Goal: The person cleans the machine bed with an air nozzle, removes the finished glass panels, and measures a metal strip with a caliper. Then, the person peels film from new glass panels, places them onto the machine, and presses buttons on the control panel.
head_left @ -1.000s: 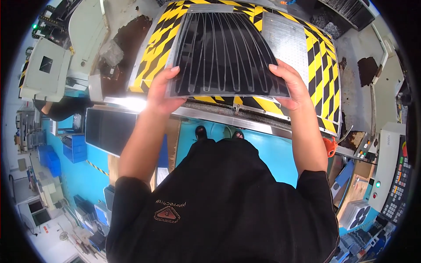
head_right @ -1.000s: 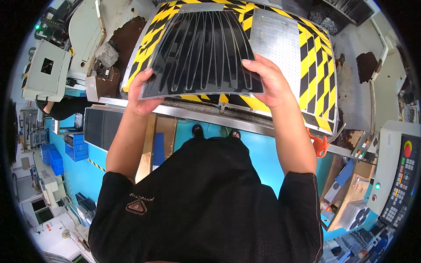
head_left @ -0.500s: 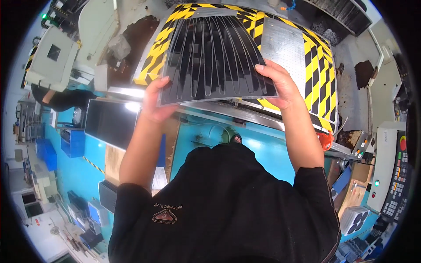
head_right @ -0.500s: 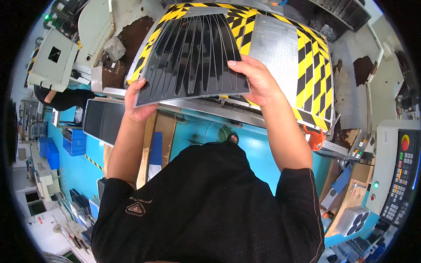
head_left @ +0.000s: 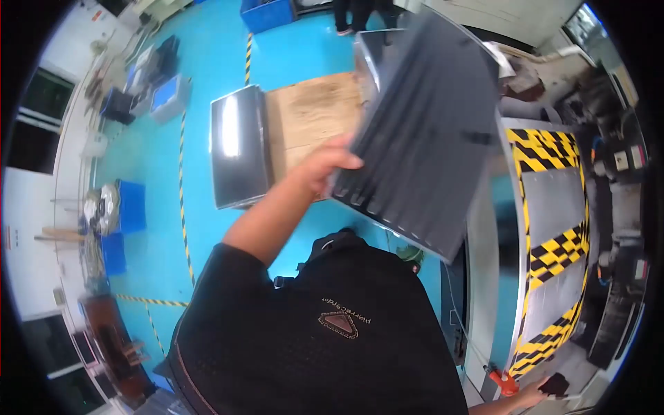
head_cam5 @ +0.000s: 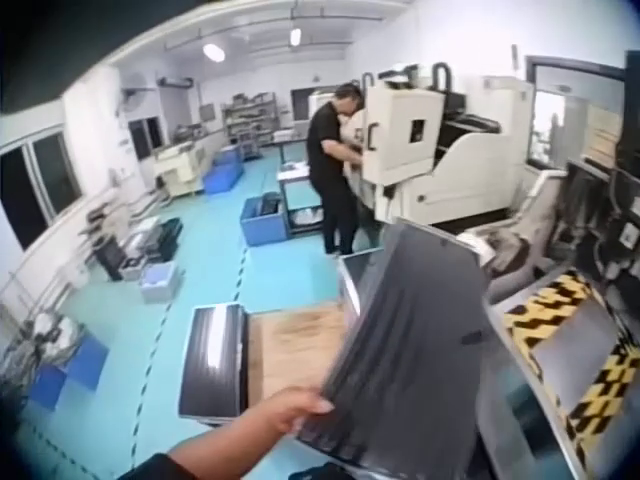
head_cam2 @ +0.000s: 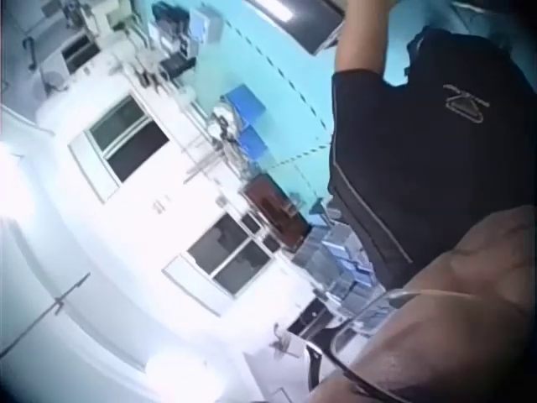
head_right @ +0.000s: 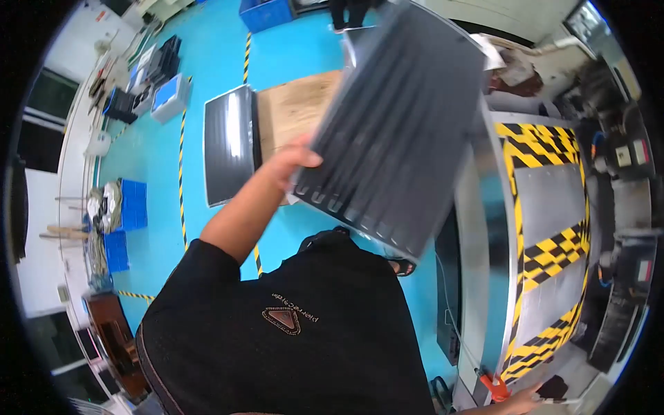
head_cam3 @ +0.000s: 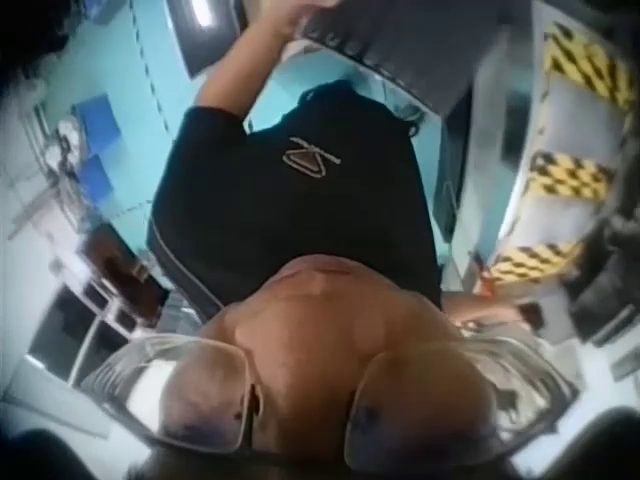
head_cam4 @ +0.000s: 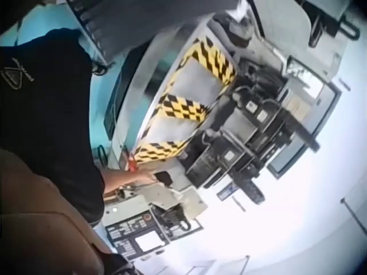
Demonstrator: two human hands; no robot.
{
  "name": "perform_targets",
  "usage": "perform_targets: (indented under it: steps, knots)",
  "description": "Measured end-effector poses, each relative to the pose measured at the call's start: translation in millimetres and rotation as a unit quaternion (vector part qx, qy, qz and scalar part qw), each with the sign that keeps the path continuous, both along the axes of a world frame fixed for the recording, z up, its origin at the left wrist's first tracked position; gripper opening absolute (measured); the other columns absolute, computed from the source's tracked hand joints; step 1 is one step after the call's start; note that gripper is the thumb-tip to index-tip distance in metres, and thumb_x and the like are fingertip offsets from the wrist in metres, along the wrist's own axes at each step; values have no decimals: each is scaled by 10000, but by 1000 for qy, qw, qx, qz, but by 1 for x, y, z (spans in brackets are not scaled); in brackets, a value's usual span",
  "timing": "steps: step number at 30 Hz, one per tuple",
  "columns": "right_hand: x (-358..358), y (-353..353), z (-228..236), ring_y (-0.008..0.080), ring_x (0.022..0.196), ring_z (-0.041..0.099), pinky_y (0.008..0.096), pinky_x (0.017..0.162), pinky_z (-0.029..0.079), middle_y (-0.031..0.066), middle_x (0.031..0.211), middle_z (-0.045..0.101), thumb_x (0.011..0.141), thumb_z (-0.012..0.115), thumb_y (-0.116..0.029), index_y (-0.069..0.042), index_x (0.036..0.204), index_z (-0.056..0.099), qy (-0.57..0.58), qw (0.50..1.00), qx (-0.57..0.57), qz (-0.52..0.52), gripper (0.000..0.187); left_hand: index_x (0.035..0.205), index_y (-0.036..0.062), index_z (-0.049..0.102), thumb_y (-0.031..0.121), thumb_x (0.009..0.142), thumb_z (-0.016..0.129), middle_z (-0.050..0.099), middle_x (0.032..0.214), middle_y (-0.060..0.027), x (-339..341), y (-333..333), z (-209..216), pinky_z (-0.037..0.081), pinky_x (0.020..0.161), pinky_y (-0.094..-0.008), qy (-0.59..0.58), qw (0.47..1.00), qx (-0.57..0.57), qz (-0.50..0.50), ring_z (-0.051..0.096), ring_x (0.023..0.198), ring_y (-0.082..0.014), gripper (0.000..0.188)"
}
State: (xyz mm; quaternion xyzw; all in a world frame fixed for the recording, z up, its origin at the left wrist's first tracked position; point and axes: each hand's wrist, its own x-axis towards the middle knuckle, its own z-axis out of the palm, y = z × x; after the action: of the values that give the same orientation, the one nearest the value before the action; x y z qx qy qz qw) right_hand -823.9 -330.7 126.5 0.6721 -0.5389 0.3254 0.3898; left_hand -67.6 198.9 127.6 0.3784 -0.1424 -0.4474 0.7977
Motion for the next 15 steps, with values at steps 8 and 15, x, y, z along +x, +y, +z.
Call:
perform_targets:
  steps: [8,15]
  knots:
    - [107,33,-35,278,840,664,400,742,536,155,970,693,986,434,-519,43,1134,668,-416,803,427,-4,627,1450,32,398,140,619,669,541,1350,-154,64,290,-89,417,1040,-453,1,947,165,277,522,1235,-303,881]
    - [196,42,-12,231,650,577,380,570,466,98,728,620,960,370,-663,22,1040,692,-319,856,404,50,762,1293,85,544,139,725,602,624,1165,-132,72,438,-217,497,943,-465,143,927,142,317,595,1100,-316,574]
